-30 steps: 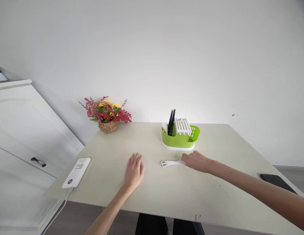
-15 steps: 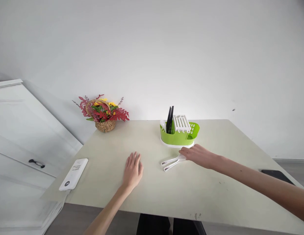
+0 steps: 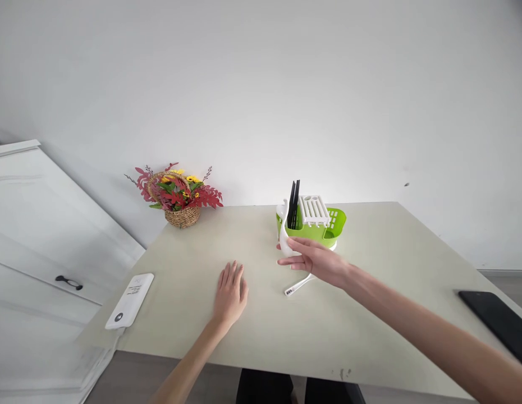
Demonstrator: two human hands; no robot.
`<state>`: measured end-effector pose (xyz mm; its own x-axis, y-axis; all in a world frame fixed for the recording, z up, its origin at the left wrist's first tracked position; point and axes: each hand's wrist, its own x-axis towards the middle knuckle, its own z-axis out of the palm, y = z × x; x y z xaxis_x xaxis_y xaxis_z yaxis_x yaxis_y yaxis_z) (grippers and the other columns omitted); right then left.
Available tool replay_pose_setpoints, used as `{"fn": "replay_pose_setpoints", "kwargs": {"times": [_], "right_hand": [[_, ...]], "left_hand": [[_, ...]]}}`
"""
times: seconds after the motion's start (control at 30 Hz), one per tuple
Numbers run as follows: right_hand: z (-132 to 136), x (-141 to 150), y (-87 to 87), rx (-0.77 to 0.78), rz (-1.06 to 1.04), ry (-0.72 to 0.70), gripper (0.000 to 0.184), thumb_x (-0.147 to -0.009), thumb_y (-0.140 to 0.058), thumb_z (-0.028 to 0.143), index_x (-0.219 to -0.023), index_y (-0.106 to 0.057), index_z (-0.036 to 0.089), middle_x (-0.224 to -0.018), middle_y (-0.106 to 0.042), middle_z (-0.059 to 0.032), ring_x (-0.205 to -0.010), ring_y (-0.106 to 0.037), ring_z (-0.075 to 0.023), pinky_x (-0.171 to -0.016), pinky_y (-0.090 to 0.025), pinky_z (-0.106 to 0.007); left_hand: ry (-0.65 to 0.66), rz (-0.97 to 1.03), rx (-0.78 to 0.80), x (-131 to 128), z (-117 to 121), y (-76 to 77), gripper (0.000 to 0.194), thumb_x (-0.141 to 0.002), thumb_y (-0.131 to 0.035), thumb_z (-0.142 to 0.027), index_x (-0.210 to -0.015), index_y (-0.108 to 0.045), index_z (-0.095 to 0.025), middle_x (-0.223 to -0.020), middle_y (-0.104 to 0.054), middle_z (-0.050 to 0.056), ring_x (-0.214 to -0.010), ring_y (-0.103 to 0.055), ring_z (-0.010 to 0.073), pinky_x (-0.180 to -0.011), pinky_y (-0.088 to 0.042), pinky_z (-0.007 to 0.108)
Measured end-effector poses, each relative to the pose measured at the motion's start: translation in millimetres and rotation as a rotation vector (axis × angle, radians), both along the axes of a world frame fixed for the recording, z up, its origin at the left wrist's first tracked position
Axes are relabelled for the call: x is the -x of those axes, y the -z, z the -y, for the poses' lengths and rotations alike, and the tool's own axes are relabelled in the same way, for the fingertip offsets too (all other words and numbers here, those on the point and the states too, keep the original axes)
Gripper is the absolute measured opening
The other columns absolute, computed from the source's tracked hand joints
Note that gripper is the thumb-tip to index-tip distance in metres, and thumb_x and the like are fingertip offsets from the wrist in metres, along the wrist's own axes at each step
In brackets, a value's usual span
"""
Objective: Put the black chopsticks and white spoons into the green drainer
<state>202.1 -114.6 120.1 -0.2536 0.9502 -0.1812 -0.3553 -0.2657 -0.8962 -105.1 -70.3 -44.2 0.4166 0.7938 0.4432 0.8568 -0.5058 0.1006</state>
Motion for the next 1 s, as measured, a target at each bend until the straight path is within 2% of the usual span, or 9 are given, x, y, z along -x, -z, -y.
{"fn": "replay_pose_setpoints", "kwargs": {"times": [0.13, 0.23, 0.4, 0.63, 0.83, 1.0], "right_hand": [[-17, 34, 1.0, 0.045, -0.461, 0.133, 0.024, -0.095, -0.077, 0.030, -0.115, -0.070, 0.018, -0.118, -0.074, -0.0064, -0.093, -0.079, -0.0158, -0.069, -0.067, -0.020], [-30, 47, -2.8, 0.107, -0.689, 0.206, 0.020, -0.098, -0.072, 0.023, -0.117, -0.066, 0.019, -0.108, -0.075, -0.0033, -0.090, -0.078, -0.0128, -0.065, -0.067, -0.018], [-45, 57, -8.9, 0.216, -0.978, 0.308, 0.017, -0.107, -0.058, 0.023, -0.123, -0.061, 0.019, -0.107, -0.075, -0.0033, -0.086, -0.077, -0.0095, -0.062, -0.065, -0.015], [-62, 57, 2.8, 0.238, -1.069, 0.370, 0.025, -0.113, -0.043, 0.029, -0.125, -0.061, 0.015, -0.093, -0.073, 0.0003, -0.069, -0.071, -0.0034, -0.059, -0.059, -0.010], [-77, 62, 22.2, 0.213, -1.057, 0.401, 0.022, -0.102, -0.068, 0.030, -0.121, -0.065, 0.019, -0.090, -0.072, 0.0008, -0.064, -0.067, -0.0073, -0.054, -0.059, -0.016], [-86, 62, 28.5, 0.169, -1.090, 0.422, 0.018, -0.106, -0.059, 0.027, -0.122, -0.062, 0.020, -0.087, -0.068, 0.0012, -0.062, -0.063, -0.0056, -0.054, -0.058, -0.012]], "left_hand": [[0.001, 0.014, 0.014, 0, 1, -0.1, 0.048, -0.108, -0.039, -0.029, -0.154, -0.051, -0.021, -0.165, -0.047, 0.013, -0.156, -0.039, 0.0335, -0.125, -0.039, 0.060], [0.002, 0.021, 0.021, 0, 1, -0.3, 0.049, -0.107, -0.039, -0.030, -0.155, -0.050, -0.022, -0.165, -0.047, 0.013, -0.156, -0.039, 0.0336, -0.125, -0.039, 0.061], [-0.010, 0.007, 0.038, 0, 2, -1.5, 0.048, -0.108, -0.038, -0.029, -0.153, -0.051, -0.020, -0.165, -0.047, 0.013, -0.157, -0.038, 0.0330, -0.125, -0.038, 0.059], [-0.008, 0.000, 0.037, 0, 1, -2.0, 0.047, -0.108, -0.039, -0.028, -0.152, -0.052, -0.020, -0.164, -0.048, 0.012, -0.156, -0.040, 0.0327, -0.125, -0.039, 0.058], [-0.012, 0.011, 0.024, 0, 2, -1.0, 0.047, -0.107, -0.040, -0.028, -0.153, -0.051, -0.022, -0.164, -0.048, 0.011, -0.155, -0.040, 0.0328, -0.124, -0.040, 0.059], [-0.010, 0.005, 0.032, 0, 2, -0.4, 0.048, -0.107, -0.040, -0.028, -0.153, -0.050, -0.021, -0.164, -0.048, 0.012, -0.156, -0.040, 0.0326, -0.125, -0.039, 0.059]]}}
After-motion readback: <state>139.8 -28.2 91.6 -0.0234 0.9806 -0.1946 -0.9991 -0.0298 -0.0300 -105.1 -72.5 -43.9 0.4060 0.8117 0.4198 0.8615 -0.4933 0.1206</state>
